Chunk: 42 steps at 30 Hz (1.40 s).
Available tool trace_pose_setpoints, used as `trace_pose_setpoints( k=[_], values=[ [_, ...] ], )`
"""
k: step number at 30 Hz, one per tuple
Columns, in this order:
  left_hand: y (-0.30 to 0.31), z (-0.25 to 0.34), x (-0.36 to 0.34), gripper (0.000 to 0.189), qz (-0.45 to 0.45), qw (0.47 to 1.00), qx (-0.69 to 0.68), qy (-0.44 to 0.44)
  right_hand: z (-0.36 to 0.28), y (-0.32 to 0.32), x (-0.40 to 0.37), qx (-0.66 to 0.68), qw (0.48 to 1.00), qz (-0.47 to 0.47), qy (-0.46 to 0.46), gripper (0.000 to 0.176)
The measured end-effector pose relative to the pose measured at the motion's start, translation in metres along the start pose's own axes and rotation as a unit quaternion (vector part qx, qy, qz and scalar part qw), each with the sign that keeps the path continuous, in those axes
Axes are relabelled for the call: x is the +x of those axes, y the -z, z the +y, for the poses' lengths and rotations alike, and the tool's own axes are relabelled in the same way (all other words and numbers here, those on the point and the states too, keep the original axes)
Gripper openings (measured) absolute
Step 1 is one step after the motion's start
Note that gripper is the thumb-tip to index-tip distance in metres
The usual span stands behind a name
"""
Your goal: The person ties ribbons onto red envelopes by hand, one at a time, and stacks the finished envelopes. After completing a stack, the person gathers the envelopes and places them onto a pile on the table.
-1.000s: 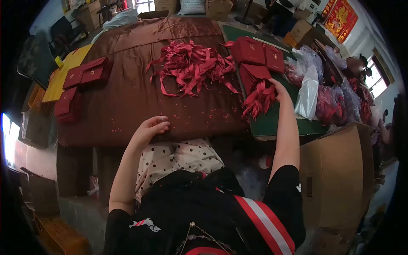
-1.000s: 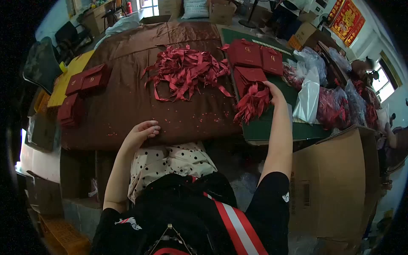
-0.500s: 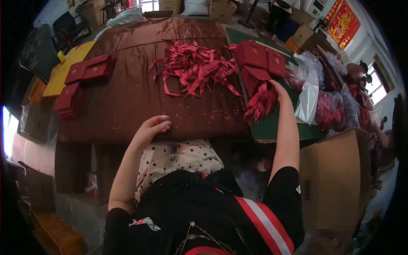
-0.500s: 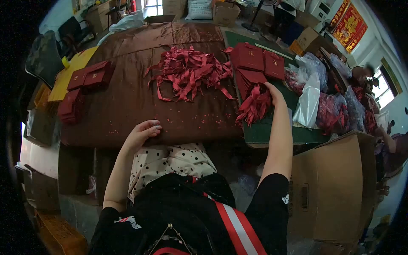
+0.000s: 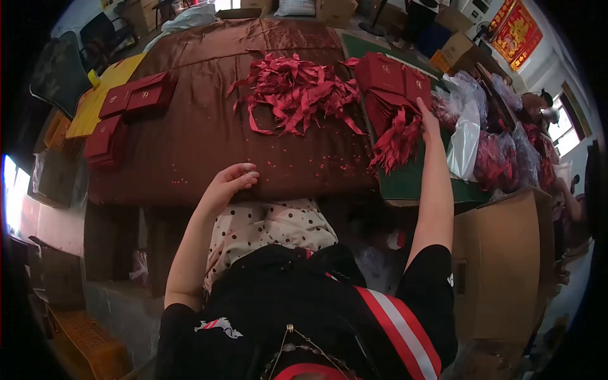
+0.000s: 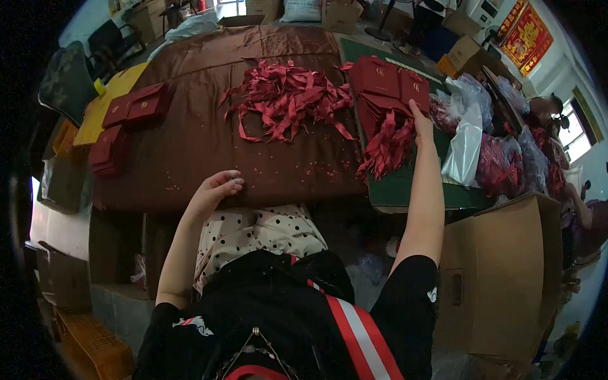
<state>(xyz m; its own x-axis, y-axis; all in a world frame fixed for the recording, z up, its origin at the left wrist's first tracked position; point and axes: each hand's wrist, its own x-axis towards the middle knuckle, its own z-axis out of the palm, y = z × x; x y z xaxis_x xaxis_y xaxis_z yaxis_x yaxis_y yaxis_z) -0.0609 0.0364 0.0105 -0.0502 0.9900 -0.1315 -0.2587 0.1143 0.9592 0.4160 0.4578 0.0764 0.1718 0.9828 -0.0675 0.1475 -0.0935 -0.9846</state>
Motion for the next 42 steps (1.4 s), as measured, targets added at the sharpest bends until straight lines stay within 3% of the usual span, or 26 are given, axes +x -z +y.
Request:
trace_pose_setpoints(
  k=[2,3,4,5,6,7,10,11,13,14,17,18,19,21,24,25,27,28,30,31,33,34,35,39,42],
  values=[
    [0.001,-0.005,0.002,0.039,-0.001,1.0,-0.018,-0.002,-0.007,0.005,-0.002,-0.067,0.989,0.102,0.088,0.076],
    [-0.001,-0.004,0.001,0.039,0.015,1.0,-0.022,-0.002,-0.006,-0.001,-0.014,-0.008,0.96,0.164,0.226,0.061],
    [-0.005,0.002,-0.003,0.039,0.017,1.0,-0.019,-0.001,-0.015,-0.001,-0.025,-0.106,0.907,0.225,0.341,0.045],
    [-0.006,0.01,-0.006,0.038,0.022,1.0,-0.016,-0.002,-0.037,-0.022,-0.071,-0.009,0.911,0.213,0.353,0.031],
    [-0.004,0.016,-0.009,0.037,0.032,0.999,0.005,-0.008,-0.022,-0.016,-0.039,0.026,0.897,0.177,0.403,0.026],
    [-0.001,0.021,-0.01,0.036,0.033,0.999,0.028,-0.01,-0.034,-0.022,-0.064,-0.094,0.842,0.191,0.496,0.024],
    [0.03,0.03,-0.006,0.031,0.07,0.993,0.057,-0.07,-0.057,-0.073,-0.139,-0.102,0.74,0.116,0.654,0.01],
    [0.043,0.037,-0.007,0.029,0.101,0.99,0.059,-0.085,-0.059,-0.089,-0.159,-0.109,0.731,0.094,0.668,0.009],
    [0.056,0.059,-0.012,0.025,0.192,0.974,0.082,-0.085,-0.052,-0.113,-0.181,-0.11,0.755,-0.01,0.646,0.011],
    [0.07,0.064,-0.013,0.025,0.216,0.967,0.092,-0.098,-0.051,-0.128,-0.193,-0.1,0.728,-0.037,0.677,0.013],
    [0.121,0.067,-0.005,0.028,0.295,0.925,0.185,-0.153,-0.04,-0.157,-0.234,-0.079,0.747,-0.19,0.632,0.018],
    [0.137,0.069,-0.002,0.029,0.321,0.902,0.236,-0.166,-0.038,-0.167,-0.242,-0.085,0.728,-0.211,0.647,0.019],
    [0.156,0.069,0.005,0.039,0.374,0.874,0.272,-0.15,-0.035,-0.176,-0.25,-0.091,0.708,-0.231,0.661,0.021],
    [0.19,0.075,0.018,0.052,0.437,0.867,0.205,-0.124,-0.024,-0.191,-0.261,-0.095,0.706,-0.29,0.639,0.026],
    [0.254,0.082,0.062,0.056,0.55,0.795,0.219,-0.13,-0.005,-0.211,-0.269,-0.106,0.711,-0.342,0.606,0.027],
    [0.215,0.121,0.053,0.057,0.568,0.739,0.345,-0.114,-0.001,-0.216,-0.271,-0.102,0.713,-0.352,0.598,0.026],
    [0.265,0.129,0.086,0.057,0.502,0.584,0.581,-0.262,0.009,-0.226,-0.271,-0.087,0.721,-0.369,0.58,0.026],
    [0.277,0.153,0.098,0.06,0.466,0.627,0.596,-0.184,0.012,-0.228,-0.272,-0.084,0.723,-0.368,0.579,0.026],
    [0.292,0.192,0.12,0.065,0.374,0.532,0.752,-0.104,0.018,-0.229,-0.274,-0.079,0.735,-0.364,0.567,0.027],
    [0.286,0.214,0.126,0.081,0.345,0.524,0.779,-0.004,0.022,-0.228,-0.273,-0.08,0.738,-0.359,0.565,0.027],
    [0.29,0.251,0.146,0.086,0.27,0.506,0.808,0.137,0.029,-0.224,-0.268,-0.094,0.748,-0.354,0.553,0.026],
    [0.305,0.261,0.159,0.097,0.244,0.488,0.825,0.145,0.028,-0.224,-0.267,-0.088,0.762,-0.342,0.542,0.025],
    [0.316,0.262,0.177,0.097,0.241,0.487,0.828,0.142,0.029,-0.224,-0.266,-0.082,0.776,-0.329,0.531,0.025],
    [0.321,0.272,0.221,0.098,0.176,0.521,0.824,0.136,0.035,-0.225,-0.258,-0.082,0.826,-0.293,0.475,0.022],
    [0.309,0.275,0.256,0.099,0.083,0.551,0.826,0.079,0.031,-0.224,-0.256,-0.109,0.825,-0.294,0.47,0.023]
  ],
)
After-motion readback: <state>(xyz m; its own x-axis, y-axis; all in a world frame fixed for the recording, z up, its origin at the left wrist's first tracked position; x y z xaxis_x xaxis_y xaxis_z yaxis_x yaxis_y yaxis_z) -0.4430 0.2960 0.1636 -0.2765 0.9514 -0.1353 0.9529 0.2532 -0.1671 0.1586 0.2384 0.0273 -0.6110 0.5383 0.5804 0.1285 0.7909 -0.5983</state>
